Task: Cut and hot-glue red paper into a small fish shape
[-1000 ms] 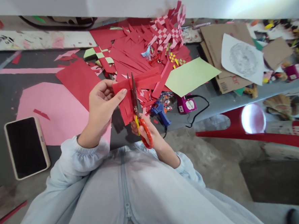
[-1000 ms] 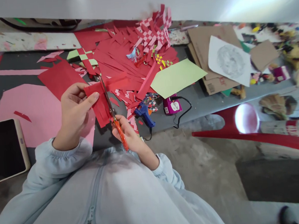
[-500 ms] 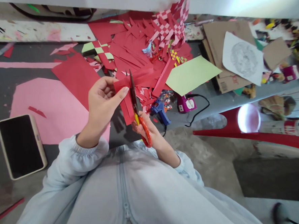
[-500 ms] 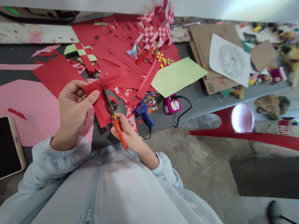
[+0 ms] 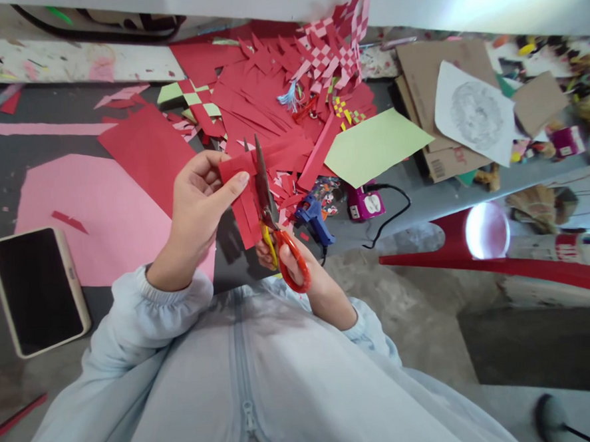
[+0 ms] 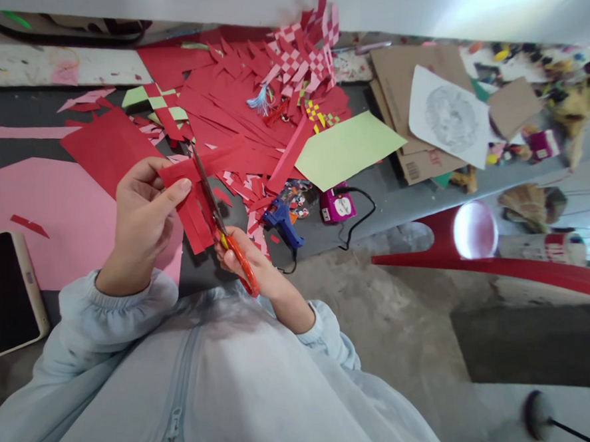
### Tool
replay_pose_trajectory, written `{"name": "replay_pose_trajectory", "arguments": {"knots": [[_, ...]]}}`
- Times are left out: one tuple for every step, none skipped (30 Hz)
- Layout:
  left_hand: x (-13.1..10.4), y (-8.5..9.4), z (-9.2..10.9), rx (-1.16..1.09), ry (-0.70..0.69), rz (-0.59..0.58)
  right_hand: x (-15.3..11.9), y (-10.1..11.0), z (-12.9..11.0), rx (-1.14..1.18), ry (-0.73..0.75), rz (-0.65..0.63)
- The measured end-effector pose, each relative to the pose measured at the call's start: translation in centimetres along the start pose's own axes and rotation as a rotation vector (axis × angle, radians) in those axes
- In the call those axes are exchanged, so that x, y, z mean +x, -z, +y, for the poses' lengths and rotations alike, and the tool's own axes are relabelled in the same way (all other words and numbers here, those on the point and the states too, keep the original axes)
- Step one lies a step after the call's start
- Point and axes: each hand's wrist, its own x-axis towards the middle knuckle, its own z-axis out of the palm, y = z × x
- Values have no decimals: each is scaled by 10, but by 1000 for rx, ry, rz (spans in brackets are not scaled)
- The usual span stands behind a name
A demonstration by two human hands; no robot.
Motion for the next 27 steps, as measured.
{"name": "replay_pose_trajectory", "arguments": {"knots": [[0, 0, 0, -10, 5, 1, 0, 0, 0, 6, 0, -1], [0, 0, 0, -24, 8, 2, 0, 0, 0, 12, 4, 2], [0, 0, 0, -39, 12, 3, -1, 0, -1, 15, 7, 6], [0, 0, 1, -53, 16, 2, -1, -1, -1, 15, 8, 8], [0, -1, 1, -62, 23, 5, -2, -1, -2, 13, 7, 10], [0, -1, 2, -67, 28, 10, -2, -2, -3, 8, 6, 9], [-1, -1, 2, -68, 30, 18, -2, -2, -4, 0, 6, 5], [-1, -1, 3, -67, 28, 25, -2, -3, -5, -8, 10, 3], [-1, -1, 3, -65, 25, 33, -2, -3, -5, -15, 16, 4], [-2, -2, 3, -64, 23, 40, -3, -3, -5, -23, 23, 7], [-2, -2, 4, -65, 21, 45, -3, -3, -6, -34, 28, 9], [-2, -2, 4, -65, 18, 48, -3, -2, -6, -48, 34, 9], [-2, -2, 5, -62, 17, 50, -3, -2, -6, -65, 41, 11], [-2, -3, 5, -56, 17, 52, -4, -2, -7, -86, 48, 12], [-2, -3, 5, -47, 16, 55, -4, -1, -7, -110, 53, 16], [-2, -4, 5, -37, 14, 58, -4, -1, -7, -132, 58, 23], [-2, -4, 6, -27, 13, 63, -5, -1, -8, -151, 60, 31], [-1, -4, 6, -17, 11, 67, -5, -1, -8, -167, 58, 38], [-1, -4, 6, -9, 9, 72, -5, 0, -8, -178, 52, 45], [-1, -4, 6, -4, 6, 75, -6, 0, -8, -184, 46, 50], [-1, -4, 6, -2, 4, 76, -6, 1, -7, -186, 40, 54], [0, -4, 6, 0, 1, 76, -6, 2, -7, -187, 36, 56], [0, -3, 6, 2, 0, 75, -6, 2, -7, -184, 33, 58], [0, -3, 6, 4, -2, 74, -6, 3, -6, -180, 31, 59], [0, -3, 6, 9, -2, 72, -6, 3, -6, -177, 28, 59], [0, -4, 6, 15, -1, 72, -5, 3, -6, -173, 25, 61], [0, -4, 6, 22, 1, 72, -5, 3, -6, -171, 23, 64]]}}
